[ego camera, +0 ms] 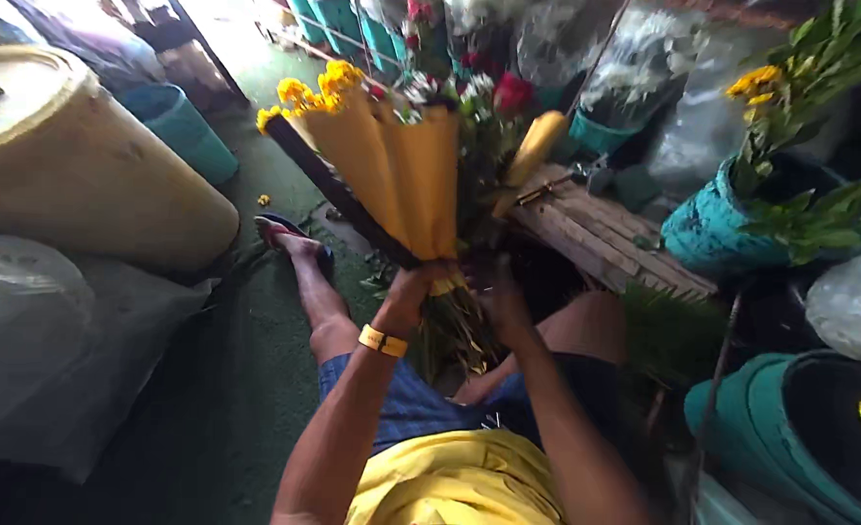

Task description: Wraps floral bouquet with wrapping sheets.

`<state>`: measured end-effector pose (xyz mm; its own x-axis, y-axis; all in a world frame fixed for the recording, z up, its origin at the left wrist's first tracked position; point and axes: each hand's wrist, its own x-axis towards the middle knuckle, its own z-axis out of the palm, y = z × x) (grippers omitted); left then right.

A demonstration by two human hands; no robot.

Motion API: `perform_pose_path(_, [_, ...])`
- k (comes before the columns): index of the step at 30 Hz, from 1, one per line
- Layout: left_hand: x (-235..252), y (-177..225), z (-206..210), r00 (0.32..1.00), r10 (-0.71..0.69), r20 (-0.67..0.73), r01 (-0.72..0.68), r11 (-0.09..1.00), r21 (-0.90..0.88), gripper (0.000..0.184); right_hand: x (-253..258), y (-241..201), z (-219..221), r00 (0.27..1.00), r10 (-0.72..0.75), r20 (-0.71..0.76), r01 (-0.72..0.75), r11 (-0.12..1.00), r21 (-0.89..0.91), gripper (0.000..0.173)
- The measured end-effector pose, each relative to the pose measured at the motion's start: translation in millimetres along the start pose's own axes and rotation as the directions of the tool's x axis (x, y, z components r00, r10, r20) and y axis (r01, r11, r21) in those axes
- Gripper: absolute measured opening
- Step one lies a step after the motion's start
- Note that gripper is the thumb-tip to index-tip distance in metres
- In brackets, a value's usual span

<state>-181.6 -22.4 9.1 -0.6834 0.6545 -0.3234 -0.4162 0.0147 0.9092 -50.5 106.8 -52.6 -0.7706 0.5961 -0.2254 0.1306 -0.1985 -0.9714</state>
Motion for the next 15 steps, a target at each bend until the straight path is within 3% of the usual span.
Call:
perform_pose_path(1, [0, 6, -4, 1.0, 0.014, -0.007, -0.014, 1.0, 0.019, 0.032, -6, 20, 6, 0.977, 0.139, 0.159, -0.141, 0.99, -0.002, 0.052])
perform_pose_path(3, [-1, 21, -17, 0.994, 0.091, -0.054, -0.087, 0.994, 0.061, 0.034, -19, 36, 14, 0.843, 0.357, 0.403, -0.329, 0.934, -0.139, 0.04])
perform_pose_path(5, [4, 30, -48, 0.977, 0.185, -0.11, -0.175, 0.98, 0.089, 0.046, -8, 59, 11, 0.701, 0.444, 0.558, -0.353, 0.896, -0.268, 0.051])
perform_pose_path(6, [6, 37, -62, 0.968, 0.22, -0.118, -0.21, 0.974, 0.09, 0.046, 5, 79, 5, 0.685, 0.483, 0.546, -0.327, 0.873, -0.363, 0.061])
perform_pose_path(7, [5, 47, -70, 0.96, 0.252, -0.121, -0.241, 0.966, 0.095, 0.036, 18, 95, -3, 0.706, 0.532, 0.467, -0.311, 0.826, -0.47, 0.064])
perform_pose_path(9, [4, 62, -93, 0.939, 0.319, -0.129, -0.305, 0.945, 0.114, 0.029, 38, 117, -23, 0.819, 0.531, 0.215, -0.329, 0.742, -0.584, 0.051])
perform_pose_path(11, [8, 67, -125, 0.919, 0.366, -0.148, -0.344, 0.926, 0.156, 0.032, 57, 123, -32, 0.872, 0.489, -0.007, -0.433, 0.767, -0.474, 0.043])
perform_pose_path(15, [14, 65, -174, 0.89, 0.399, -0.22, -0.328, 0.896, 0.298, 0.038, 94, 137, -38, 0.847, 0.492, -0.203, -0.523, 0.84, -0.145, 0.036])
